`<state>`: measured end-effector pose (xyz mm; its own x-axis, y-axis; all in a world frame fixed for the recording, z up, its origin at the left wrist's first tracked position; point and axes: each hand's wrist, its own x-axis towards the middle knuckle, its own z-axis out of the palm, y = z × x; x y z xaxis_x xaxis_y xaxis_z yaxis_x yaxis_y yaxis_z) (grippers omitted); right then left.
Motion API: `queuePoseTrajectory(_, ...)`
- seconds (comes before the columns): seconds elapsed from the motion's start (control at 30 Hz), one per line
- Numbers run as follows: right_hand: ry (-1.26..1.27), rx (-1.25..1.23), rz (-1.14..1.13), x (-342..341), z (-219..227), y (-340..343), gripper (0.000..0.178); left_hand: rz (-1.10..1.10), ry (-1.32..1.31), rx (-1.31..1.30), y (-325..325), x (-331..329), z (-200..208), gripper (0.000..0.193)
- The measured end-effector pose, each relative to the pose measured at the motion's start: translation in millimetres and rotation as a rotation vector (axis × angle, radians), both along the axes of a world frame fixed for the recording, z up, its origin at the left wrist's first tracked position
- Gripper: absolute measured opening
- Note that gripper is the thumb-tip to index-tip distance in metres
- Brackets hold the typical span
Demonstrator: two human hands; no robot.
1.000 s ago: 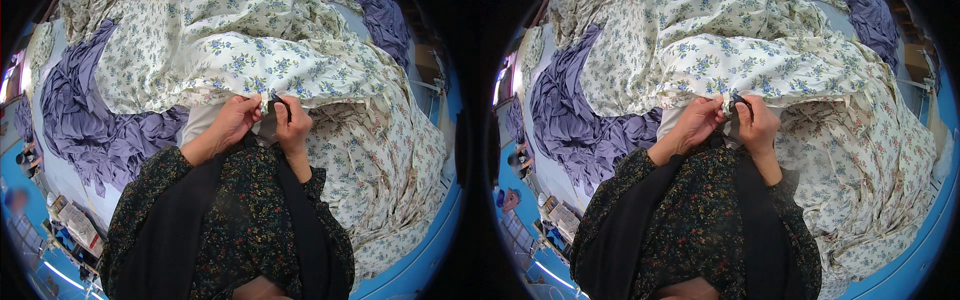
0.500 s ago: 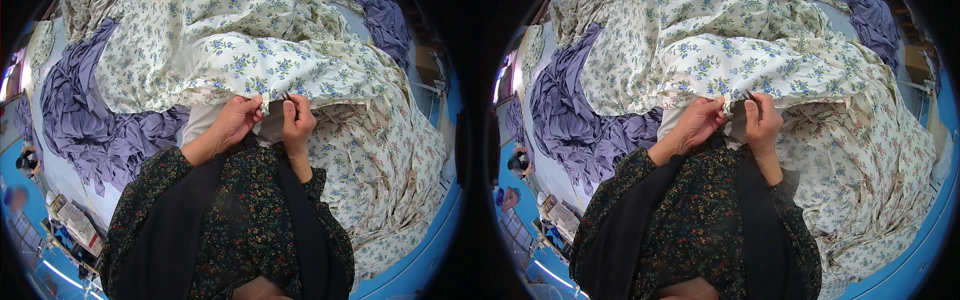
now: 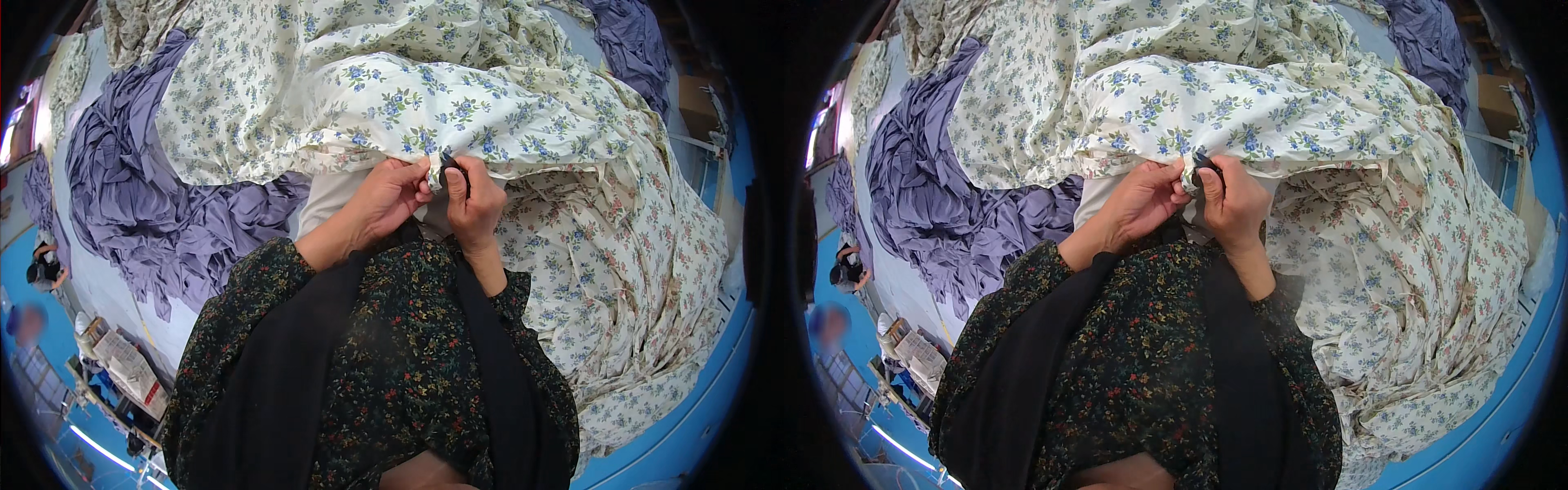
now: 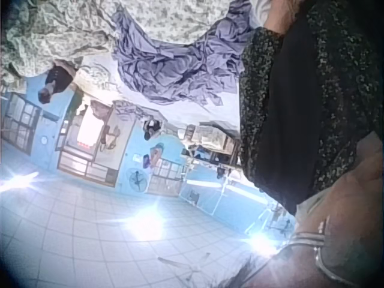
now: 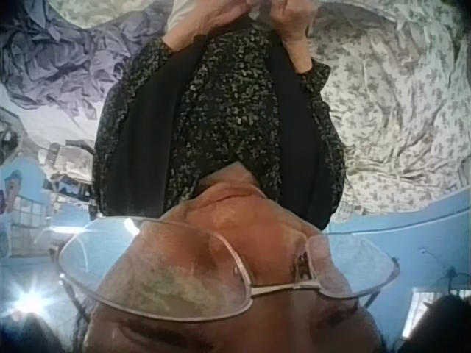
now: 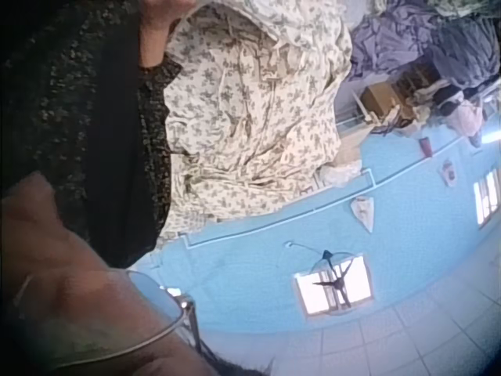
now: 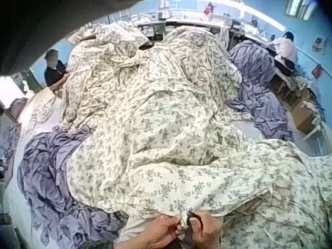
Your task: Trim threads or cut small sections from a large pile of floral patterned textile.
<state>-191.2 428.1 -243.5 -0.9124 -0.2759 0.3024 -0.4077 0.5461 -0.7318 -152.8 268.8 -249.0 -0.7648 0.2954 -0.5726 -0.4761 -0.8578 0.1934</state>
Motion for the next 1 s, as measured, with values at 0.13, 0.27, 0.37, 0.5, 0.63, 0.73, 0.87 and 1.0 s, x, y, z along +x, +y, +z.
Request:
queuePoseTrajectory(0.13, 0.045, 0.015, 0.006, -1.1, -3.1, -1.6, 0.018, 0.002, 0.003, 0.059, -0.9, 1.6, -4.6, 0.014)
queuePoseTrajectory(0.27, -0.004, -0.029, 0.001, -0.6, -2.3, 0.2, 0.017, 0.005, 0.022, 0.024, -0.6, 2.1, -4.7, 0.014)
queuePoseTrajectory(0.37, -0.015, -0.01, 0.013, -1.7, -0.5, -0.2, 0.017, 0.001, 0.035, -0.042, 0.1, 1.5, -3.9, 0.015)
queuePoseTrajectory(0.5, -0.056, -0.02, 0.006, -1.0, -0.8, 2.7, 0.019, -0.004, 0.033, -0.112, 1.0, 0.1, -2.1, 0.022)
queuePoseTrajectory(0.63, -0.442, -0.21, -0.021, 7.5, 9.1, 10.7, 0.021, -0.012, 0.033, -0.224, -4.1, 3.0, -0.1, 0.02)
queuePoseTrajectory(0.73, -0.956, -0.627, 0.049, 13.1, 12.4, 16.6, 0.023, -0.028, 0.069, -0.325, -4.3, 2.3, 0.9, 0.018)
queuePoseTrajectory(0.87, -0.954, -0.627, -0.001, 13.1, 25.8, 2.5, 0.021, -0.101, 0.06, -0.474, -1.8, 4.9, 5.8, 0.019)
queuePoseTrajectory(1.0, -0.912, -0.589, 0.007, 6.5, 14.7, 1.4, 0.013, -0.216, 0.141, -0.704, -3.1, 7.7, 3.1, 0.021)
